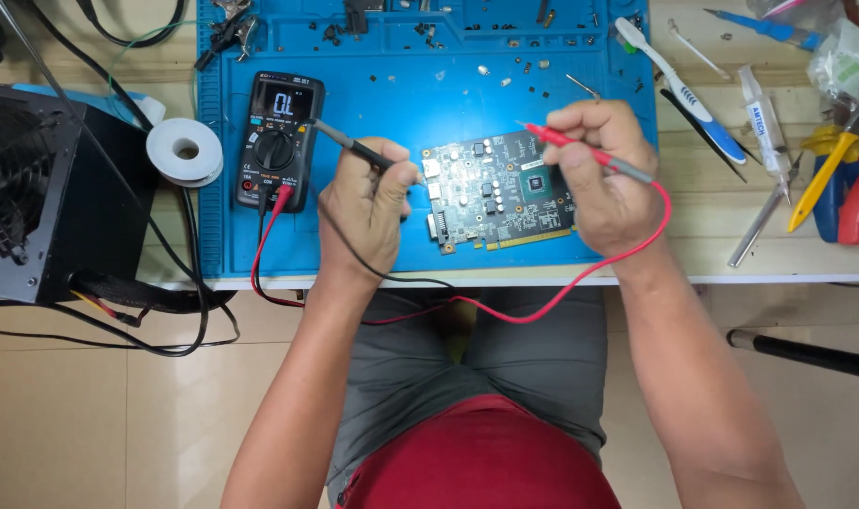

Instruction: Using a digital multimeter to test components on a graphics card PCB for diagnostic purposes.

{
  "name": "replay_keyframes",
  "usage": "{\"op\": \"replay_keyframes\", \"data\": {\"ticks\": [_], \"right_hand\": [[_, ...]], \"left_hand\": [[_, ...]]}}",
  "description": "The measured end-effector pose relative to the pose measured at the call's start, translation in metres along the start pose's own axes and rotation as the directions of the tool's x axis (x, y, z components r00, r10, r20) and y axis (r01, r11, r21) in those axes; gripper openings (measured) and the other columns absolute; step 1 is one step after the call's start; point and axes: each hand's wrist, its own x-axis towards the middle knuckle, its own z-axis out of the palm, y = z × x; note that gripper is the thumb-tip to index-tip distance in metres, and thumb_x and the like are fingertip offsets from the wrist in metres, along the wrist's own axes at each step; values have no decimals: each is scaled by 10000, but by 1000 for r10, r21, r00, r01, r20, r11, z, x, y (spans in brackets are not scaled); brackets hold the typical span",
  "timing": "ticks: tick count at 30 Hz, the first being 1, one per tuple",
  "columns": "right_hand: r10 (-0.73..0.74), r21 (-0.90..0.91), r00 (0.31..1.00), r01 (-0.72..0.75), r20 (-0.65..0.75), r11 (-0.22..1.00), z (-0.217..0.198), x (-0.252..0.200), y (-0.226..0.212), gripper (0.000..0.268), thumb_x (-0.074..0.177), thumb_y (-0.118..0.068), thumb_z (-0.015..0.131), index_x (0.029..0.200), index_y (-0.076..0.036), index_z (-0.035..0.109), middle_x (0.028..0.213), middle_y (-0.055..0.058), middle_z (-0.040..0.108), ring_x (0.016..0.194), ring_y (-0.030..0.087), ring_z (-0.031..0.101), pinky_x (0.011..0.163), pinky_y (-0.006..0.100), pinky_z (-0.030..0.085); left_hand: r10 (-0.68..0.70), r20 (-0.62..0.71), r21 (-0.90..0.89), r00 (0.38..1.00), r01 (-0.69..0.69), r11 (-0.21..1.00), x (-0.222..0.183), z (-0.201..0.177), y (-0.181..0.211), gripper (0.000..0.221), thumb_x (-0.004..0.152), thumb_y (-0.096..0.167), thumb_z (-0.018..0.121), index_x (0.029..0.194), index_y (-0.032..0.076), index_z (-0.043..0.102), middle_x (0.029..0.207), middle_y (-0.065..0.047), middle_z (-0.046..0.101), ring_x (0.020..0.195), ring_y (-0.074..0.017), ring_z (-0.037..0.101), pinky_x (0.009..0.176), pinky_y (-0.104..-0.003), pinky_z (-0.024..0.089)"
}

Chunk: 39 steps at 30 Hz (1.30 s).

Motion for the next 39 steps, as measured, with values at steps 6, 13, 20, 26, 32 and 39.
{"op": "replay_keyframes", "data": {"ticks": [6, 13, 20, 26, 32, 39], "right_hand": [[-16, 240, 999, 27, -48, 970, 22, 2, -14, 136, 1076, -20, 766, 1177, 71, 767, 1047, 171, 687, 961, 253, 703, 905, 392, 580], [-126, 33, 988, 129, -90, 991, 25, -8, -20, 103, 1029, -37, 818, 1074, 56, 813, 1048, 176, 808, 973, 341, 806, 932, 434, 648], [-116, 149, 989, 129, -94, 980, 26, -11, -10, 74, 1058, 10, 758, 1036, 79, 739, 979, 215, 772, 898, 358, 792, 846, 428, 639], [-111, 129, 993, 116, -52, 985, 28, -12, -14, 58, 1021, 43, 761, 978, 60, 727, 942, 205, 772, 854, 365, 786, 818, 436, 639], [-160, 82, 987, 162, -28, 983, 32, -8, -27, 112, 1004, 17, 752, 896, 2, 727, 852, 155, 770, 755, 344, 754, 759, 418, 628], [-213, 67, 977, 213, -17, 975, 35, -1, -32, 157, 1013, -1, 776, 866, -5, 724, 856, 166, 783, 797, 390, 754, 788, 440, 623]], "left_hand": [[113, -3, 29, 994, -113, 993, -2, 0, 5, 254, 1129, 380, 691, 1169, 137, 753, 974, -116, 818, 815, -265, 817, 650, -363, 690], [182, 54, 178, 982, -189, 966, -3, -3, 16, 212, 1114, 384, 741, 1193, 201, 812, 1071, -74, 808, 957, -341, 791, 716, -422, 660], [242, 40, 143, 969, -245, 959, -4, 1, 9, 187, 1103, 312, 777, 1151, 136, 819, 1081, -101, 808, 940, -364, 787, 678, -412, 640], [265, 34, 144, 964, -267, 953, -6, 0, 10, 179, 1103, 304, 784, 1141, 133, 823, 1083, -92, 814, 937, -357, 787, 693, -415, 635], [251, 48, 140, 967, -256, 957, -8, 0, 15, 175, 1119, 293, 754, 1120, 127, 807, 1019, -111, 803, 915, -384, 784, 732, -446, 632], [257, 41, 127, 965, -260, 957, -8, 0, 13, 180, 1124, 310, 735, 1104, 144, 799, 1009, -100, 804, 908, -376, 783, 763, -452, 630]]}}
